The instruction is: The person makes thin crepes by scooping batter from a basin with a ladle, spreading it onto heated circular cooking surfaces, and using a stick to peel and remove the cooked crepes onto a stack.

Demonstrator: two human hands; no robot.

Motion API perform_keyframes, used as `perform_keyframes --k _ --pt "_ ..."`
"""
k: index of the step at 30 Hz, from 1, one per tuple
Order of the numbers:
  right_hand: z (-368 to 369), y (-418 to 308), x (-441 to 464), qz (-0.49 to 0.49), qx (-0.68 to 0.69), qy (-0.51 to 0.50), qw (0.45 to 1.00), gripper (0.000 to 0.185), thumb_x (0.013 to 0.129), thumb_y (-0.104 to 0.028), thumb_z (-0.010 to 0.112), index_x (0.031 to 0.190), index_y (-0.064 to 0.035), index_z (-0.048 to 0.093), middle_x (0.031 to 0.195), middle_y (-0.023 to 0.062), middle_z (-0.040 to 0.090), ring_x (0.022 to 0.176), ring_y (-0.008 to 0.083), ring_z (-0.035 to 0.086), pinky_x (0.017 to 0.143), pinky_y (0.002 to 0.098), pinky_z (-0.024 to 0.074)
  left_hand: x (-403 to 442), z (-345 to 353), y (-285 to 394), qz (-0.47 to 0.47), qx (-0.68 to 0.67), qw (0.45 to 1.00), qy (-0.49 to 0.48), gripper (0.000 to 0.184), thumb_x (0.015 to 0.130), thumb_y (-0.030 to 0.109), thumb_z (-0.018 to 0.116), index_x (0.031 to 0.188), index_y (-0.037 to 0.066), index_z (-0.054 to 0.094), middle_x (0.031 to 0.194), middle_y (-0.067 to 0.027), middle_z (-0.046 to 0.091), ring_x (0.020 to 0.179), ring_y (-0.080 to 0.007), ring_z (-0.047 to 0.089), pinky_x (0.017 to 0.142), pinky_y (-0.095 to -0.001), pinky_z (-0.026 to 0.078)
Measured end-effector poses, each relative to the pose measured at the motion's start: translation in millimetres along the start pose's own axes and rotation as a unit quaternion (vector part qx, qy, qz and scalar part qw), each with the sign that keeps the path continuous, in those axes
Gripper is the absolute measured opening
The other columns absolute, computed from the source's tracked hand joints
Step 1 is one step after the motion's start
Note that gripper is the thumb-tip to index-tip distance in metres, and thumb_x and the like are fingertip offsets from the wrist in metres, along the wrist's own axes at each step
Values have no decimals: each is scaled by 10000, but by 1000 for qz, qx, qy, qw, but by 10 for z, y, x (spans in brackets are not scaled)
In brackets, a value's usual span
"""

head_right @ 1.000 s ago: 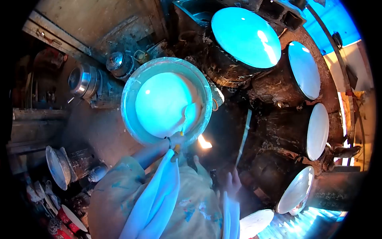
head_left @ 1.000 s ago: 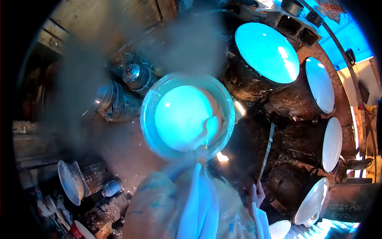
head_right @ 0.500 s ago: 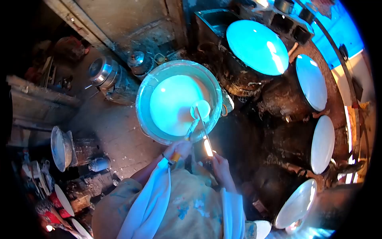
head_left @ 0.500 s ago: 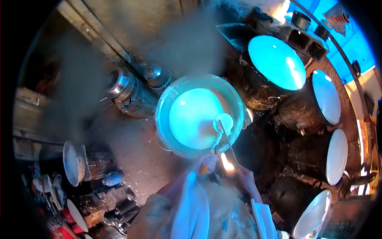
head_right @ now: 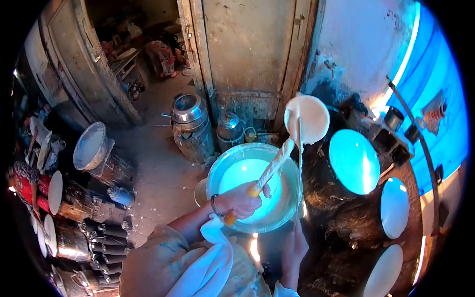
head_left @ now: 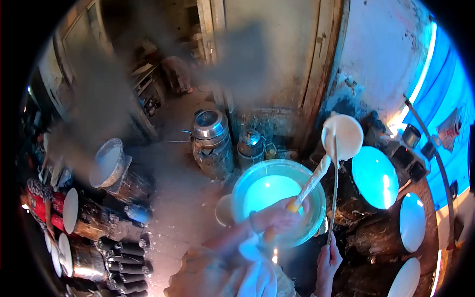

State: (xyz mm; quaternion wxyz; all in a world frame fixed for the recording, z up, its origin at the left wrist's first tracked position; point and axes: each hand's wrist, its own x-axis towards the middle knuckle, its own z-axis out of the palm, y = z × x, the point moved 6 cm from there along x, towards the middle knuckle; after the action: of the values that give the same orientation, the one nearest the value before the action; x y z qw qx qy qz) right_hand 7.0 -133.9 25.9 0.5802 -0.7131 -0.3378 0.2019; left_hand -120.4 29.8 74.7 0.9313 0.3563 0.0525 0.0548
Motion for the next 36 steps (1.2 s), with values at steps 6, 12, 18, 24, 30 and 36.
perform_keyframes --k 6,12,18,24,30,36 --pt "-6 179 -5 -61 -29 62 996 384 896 -22 438 1280 -14 448 609 -67 387 452 -10 305 384 158 218 -26 -236 -45 -16 -91 996 0 306 865 101 537 1112 121 357 548 61 334 366 -10 305 306 -144 235" --pt "41 -13 -146 18 101 101 990 359 896 -45 461 1252 -11 481 605 -67 398 476 -1 305 416 164 221 -6 -774 -447 -69 -194 974 93 260 882 46 464 1123 79 371 669 39 363 459 -16 347 387 -134 296" --pt "50 -88 -278 96 106 120 982 352 935 -136 444 1269 -27 471 549 -94 365 469 -11 246 416 178 157 210 -827 -125 13 -373 927 26 251 890 84 452 1131 79 381 637 44 383 463 -49 404 396 -193 342" --pt "-12 65 -399 126 83 163 975 364 922 -163 470 1260 -27 480 489 -78 334 417 -2 254 385 187 167 65 -457 75 57 -5 991 124 291 860 51 467 1131 112 381 589 50 338 439 -32 327 394 -170 269" --pt "20 109 -413 116 99 154 976 361 916 -163 474 1245 -14 491 485 -75 343 411 2 268 376 188 173 72 -836 -286 -33 -304 949 76 260 898 75 456 1143 62 370 605 47 349 464 -14 353 415 -156 316" --pt "-59 301 -496 141 100 188 967 346 900 -125 498 1229 -21 509 511 -74 375 422 -3 286 374 176 198 201 -894 -117 -51 -614 785 -66 68 924 75 382 907 50 443 602 46 406 488 -49 418 449 -212 368"
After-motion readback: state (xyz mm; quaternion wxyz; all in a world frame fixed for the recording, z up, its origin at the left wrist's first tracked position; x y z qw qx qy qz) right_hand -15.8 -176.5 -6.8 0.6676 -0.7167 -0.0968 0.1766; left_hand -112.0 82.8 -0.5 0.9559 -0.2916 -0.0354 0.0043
